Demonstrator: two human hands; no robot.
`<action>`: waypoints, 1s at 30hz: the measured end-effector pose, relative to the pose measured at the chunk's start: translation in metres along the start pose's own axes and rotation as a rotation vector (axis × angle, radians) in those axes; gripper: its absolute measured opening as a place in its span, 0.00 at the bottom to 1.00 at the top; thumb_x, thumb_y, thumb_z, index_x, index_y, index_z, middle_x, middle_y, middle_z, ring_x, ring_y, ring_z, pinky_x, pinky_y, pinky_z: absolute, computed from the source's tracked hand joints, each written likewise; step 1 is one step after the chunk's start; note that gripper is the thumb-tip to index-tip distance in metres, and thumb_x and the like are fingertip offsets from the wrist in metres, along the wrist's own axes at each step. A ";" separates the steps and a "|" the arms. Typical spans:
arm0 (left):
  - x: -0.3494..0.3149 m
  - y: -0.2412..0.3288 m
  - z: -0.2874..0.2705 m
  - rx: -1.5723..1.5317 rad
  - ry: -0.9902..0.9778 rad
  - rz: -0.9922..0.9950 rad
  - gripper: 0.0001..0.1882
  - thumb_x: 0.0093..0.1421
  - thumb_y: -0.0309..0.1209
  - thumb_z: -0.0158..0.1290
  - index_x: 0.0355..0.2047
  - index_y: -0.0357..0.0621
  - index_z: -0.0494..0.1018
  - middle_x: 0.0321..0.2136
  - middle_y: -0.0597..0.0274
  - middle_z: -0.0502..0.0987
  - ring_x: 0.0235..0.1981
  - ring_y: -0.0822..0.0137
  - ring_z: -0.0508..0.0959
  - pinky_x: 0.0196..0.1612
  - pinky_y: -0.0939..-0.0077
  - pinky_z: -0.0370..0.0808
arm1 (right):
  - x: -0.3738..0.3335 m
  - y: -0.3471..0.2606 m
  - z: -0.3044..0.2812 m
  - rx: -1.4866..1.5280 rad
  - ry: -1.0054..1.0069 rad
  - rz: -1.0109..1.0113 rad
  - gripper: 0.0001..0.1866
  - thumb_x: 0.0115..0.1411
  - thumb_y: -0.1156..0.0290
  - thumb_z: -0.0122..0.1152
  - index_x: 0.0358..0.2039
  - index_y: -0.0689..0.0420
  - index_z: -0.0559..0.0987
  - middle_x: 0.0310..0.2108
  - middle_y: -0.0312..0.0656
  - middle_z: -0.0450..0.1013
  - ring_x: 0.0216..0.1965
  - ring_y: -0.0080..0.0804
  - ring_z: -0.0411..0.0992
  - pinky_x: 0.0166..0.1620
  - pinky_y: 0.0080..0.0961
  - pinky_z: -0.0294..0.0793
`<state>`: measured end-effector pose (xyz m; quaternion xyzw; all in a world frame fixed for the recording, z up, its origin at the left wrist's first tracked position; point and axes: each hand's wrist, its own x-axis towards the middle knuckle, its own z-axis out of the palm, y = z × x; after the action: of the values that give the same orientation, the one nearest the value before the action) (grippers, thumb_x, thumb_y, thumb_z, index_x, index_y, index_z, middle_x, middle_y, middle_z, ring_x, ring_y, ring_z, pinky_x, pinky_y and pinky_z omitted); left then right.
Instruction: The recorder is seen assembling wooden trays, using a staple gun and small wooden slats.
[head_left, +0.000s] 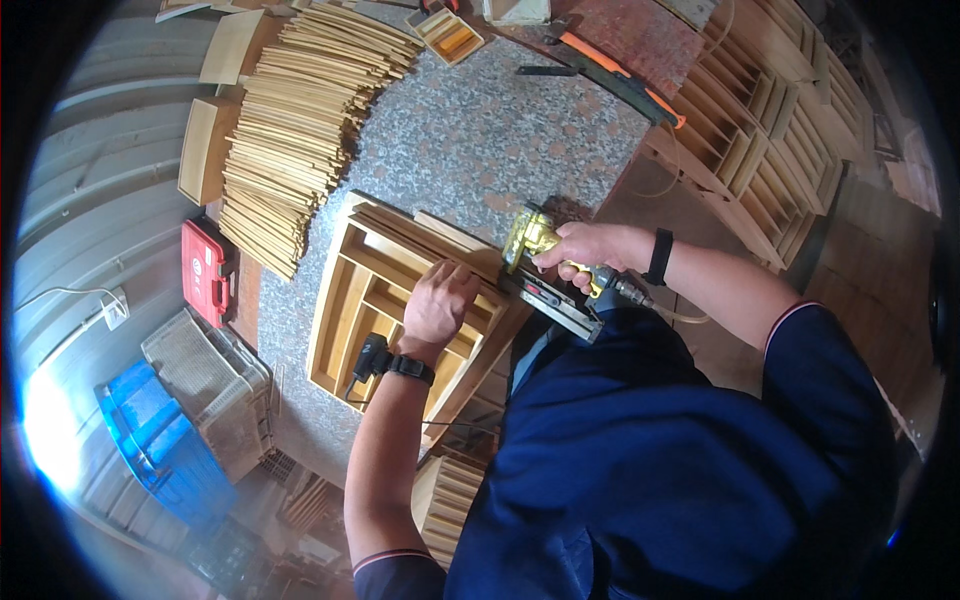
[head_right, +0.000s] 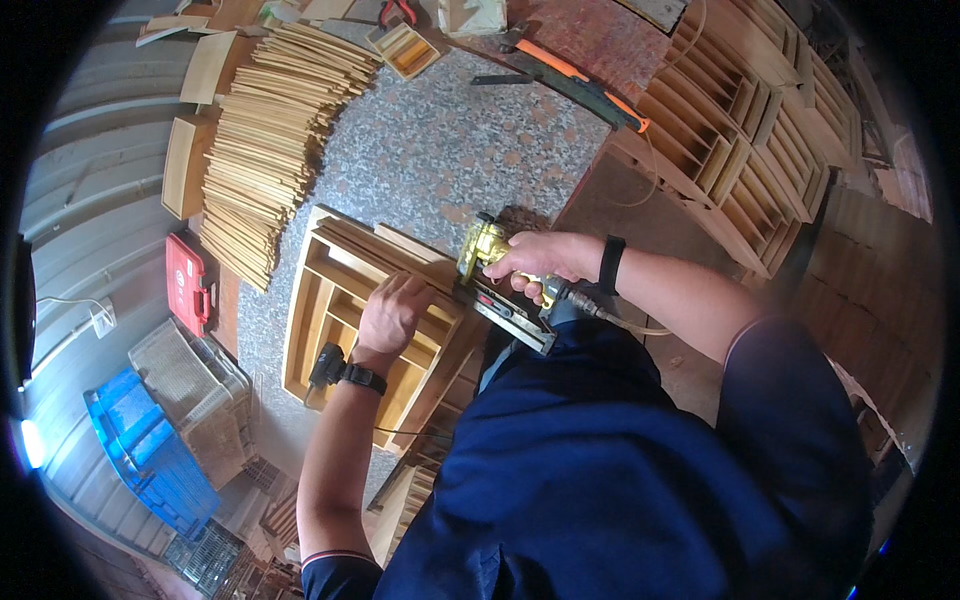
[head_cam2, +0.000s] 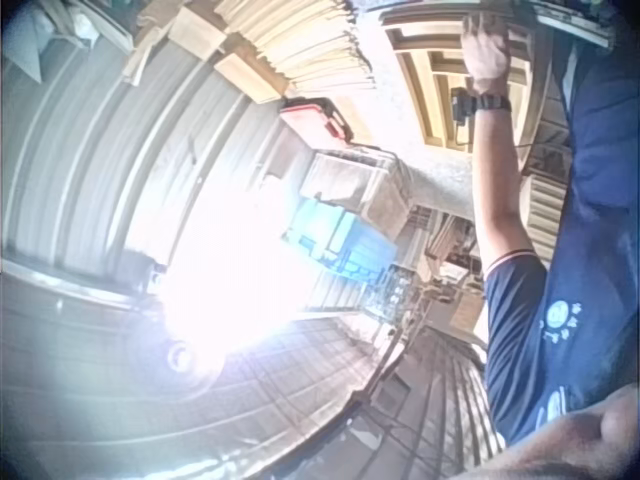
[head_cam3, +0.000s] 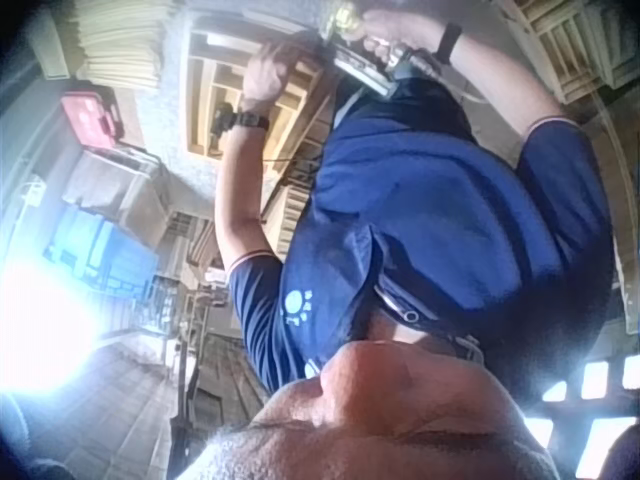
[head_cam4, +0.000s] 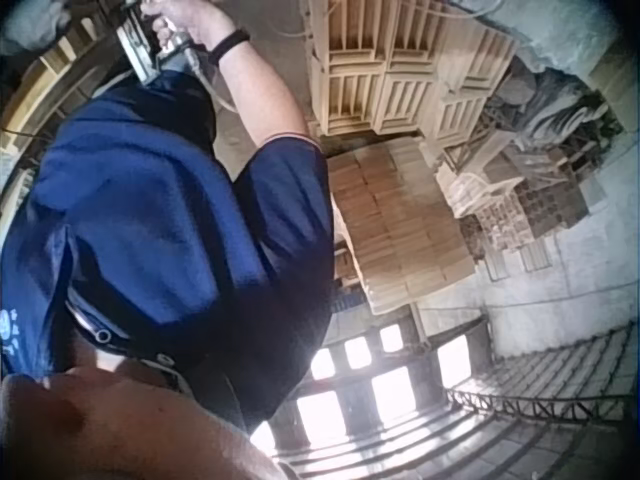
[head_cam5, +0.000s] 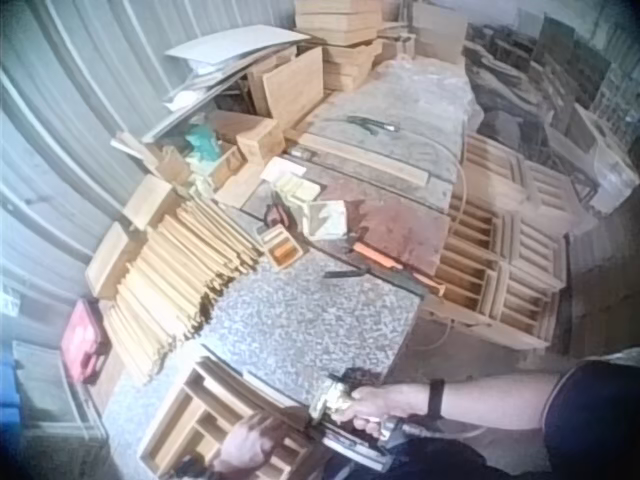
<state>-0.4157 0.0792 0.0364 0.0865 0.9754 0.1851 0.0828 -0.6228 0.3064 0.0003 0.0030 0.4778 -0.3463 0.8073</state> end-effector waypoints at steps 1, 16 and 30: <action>0.000 0.000 -0.001 -0.005 0.006 0.000 0.03 0.57 0.29 0.53 0.31 0.46 0.74 0.31 0.60 0.73 0.39 0.55 0.79 0.45 0.61 0.79 | 0.000 -0.001 -0.001 -0.007 0.002 0.004 0.10 0.72 0.63 0.61 0.37 0.52 0.72 0.18 0.29 0.64 0.16 0.19 0.63 0.22 0.25 0.65; 0.001 -0.007 0.002 -0.044 -0.031 -0.009 0.07 0.56 0.29 0.54 0.35 0.45 0.77 0.35 0.59 0.75 0.43 0.55 0.80 0.51 0.60 0.79 | 0.012 -0.035 -0.031 0.145 0.147 -0.222 0.17 0.74 0.55 0.60 0.46 0.58 0.75 0.17 0.29 0.62 0.14 0.19 0.62 0.21 0.24 0.65; 0.002 -0.043 -0.018 -0.093 -0.009 -0.029 0.16 0.53 0.33 0.66 0.42 0.45 0.81 0.44 0.56 0.80 0.50 0.49 0.79 0.55 0.52 0.78 | 0.026 -0.070 -0.053 0.132 0.157 -0.284 0.15 0.74 0.55 0.61 0.43 0.55 0.75 0.18 0.29 0.63 0.15 0.19 0.61 0.23 0.24 0.65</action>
<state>-0.4266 0.0339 0.0365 0.0694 0.9665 0.2285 0.0940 -0.6949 0.2566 -0.0257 0.0154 0.5112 -0.4863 0.7085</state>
